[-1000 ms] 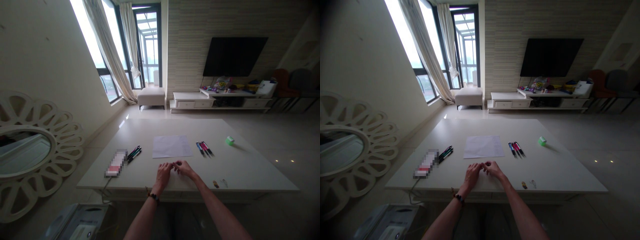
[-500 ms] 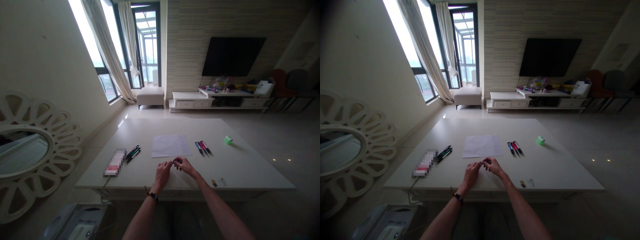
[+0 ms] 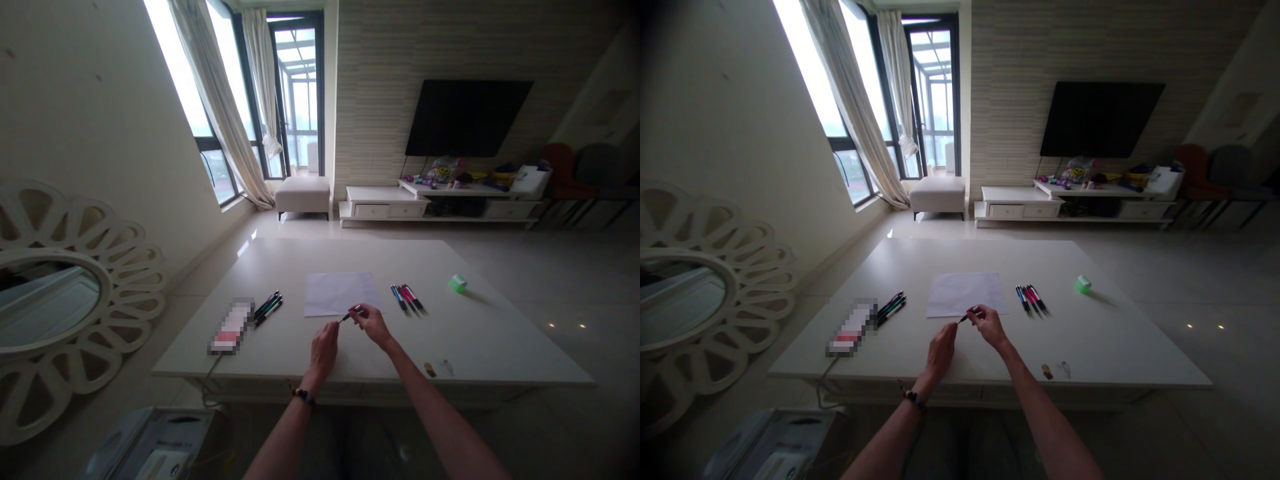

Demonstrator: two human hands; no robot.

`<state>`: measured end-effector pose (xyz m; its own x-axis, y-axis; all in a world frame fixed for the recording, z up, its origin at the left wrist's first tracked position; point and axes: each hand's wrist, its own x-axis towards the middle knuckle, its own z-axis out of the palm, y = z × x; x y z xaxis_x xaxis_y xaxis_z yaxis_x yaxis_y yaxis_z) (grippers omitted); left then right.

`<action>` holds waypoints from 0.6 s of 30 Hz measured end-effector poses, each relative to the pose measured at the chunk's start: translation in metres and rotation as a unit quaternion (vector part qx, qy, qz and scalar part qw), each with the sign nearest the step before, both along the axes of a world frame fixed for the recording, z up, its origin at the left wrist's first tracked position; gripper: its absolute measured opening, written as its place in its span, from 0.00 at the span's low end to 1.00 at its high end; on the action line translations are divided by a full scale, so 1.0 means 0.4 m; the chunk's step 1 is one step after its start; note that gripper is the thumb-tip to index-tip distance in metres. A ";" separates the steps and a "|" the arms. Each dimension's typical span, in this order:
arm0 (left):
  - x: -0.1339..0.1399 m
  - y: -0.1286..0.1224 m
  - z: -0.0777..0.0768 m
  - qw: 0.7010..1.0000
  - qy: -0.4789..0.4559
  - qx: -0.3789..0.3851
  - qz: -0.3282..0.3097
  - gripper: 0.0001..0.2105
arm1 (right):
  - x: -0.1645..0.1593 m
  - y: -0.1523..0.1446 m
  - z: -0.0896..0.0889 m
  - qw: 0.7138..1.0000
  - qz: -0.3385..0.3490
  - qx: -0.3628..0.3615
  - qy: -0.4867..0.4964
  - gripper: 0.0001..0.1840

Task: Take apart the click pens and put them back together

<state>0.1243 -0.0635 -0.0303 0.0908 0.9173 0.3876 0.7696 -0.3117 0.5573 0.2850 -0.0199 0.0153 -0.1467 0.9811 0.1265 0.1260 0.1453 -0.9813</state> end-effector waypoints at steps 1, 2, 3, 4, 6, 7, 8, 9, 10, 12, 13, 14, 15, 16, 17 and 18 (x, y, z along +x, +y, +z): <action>-0.001 -0.001 -0.001 1.000 -0.027 -0.001 0.008 0.13 | -0.006 0.001 0.011 1.000 0.002 0.008 -0.001 0.24; -0.003 -0.001 -0.002 0.999 -0.051 -0.002 0.015 0.14 | -0.012 0.002 0.023 1.000 0.006 0.014 0.002 0.24; -0.004 -0.002 -0.004 0.997 -0.073 -0.003 0.022 0.14 | -0.017 0.005 0.036 1.000 0.013 0.020 0.009 0.23; -0.006 -0.002 -0.005 0.995 -0.092 -0.003 0.028 0.14 | -0.020 0.008 0.048 0.999 0.019 0.025 0.019 0.23; -0.007 -0.003 -0.009 0.991 -0.125 -0.001 0.043 0.14 | -0.019 0.019 0.069 0.998 0.020 0.036 0.043 0.22; -0.008 -0.003 -0.010 0.989 -0.138 -0.002 0.051 0.14 | -0.013 0.025 0.074 0.998 0.010 0.041 0.055 0.22; -0.008 -0.003 -0.011 0.987 -0.150 -0.004 0.059 0.15 | -0.004 0.031 0.075 0.997 -0.009 0.043 0.063 0.23; -0.009 -0.003 -0.013 0.985 -0.160 -0.008 0.066 0.15 | 0.007 0.037 0.070 0.997 -0.033 0.041 0.059 0.24; -0.009 -0.002 -0.013 0.983 -0.168 -0.012 0.071 0.15 | 0.020 0.040 0.058 0.997 -0.058 0.035 0.040 0.24; -0.009 0.000 -0.014 0.981 -0.176 -0.021 0.075 0.15 | 0.042 0.039 0.017 0.994 -0.096 0.016 -0.056 0.24; -0.009 0.001 -0.014 0.981 -0.178 -0.025 0.076 0.15 | 0.051 0.034 -0.010 0.987 -0.103 0.007 -0.124 0.23; -0.008 0.003 -0.014 0.981 -0.177 -0.029 0.077 0.15 | 0.056 0.027 -0.038 0.976 -0.104 0.000 -0.192 0.21; -0.008 0.005 -0.013 0.981 -0.175 -0.034 0.077 0.15 | 0.058 0.018 -0.065 0.963 -0.102 -0.007 -0.251 0.20; -0.008 0.006 -0.013 0.981 -0.173 -0.040 0.076 0.15 | 0.059 0.008 -0.089 0.950 -0.098 -0.012 -0.297 0.20; -0.008 0.007 -0.012 0.982 -0.170 -0.046 0.072 0.15 | 0.057 0.000 -0.109 0.939 -0.095 -0.015 -0.331 0.20; -0.009 0.007 -0.011 0.982 -0.167 -0.050 0.066 0.15 | 0.055 -0.007 -0.122 0.931 -0.094 -0.016 -0.353 0.20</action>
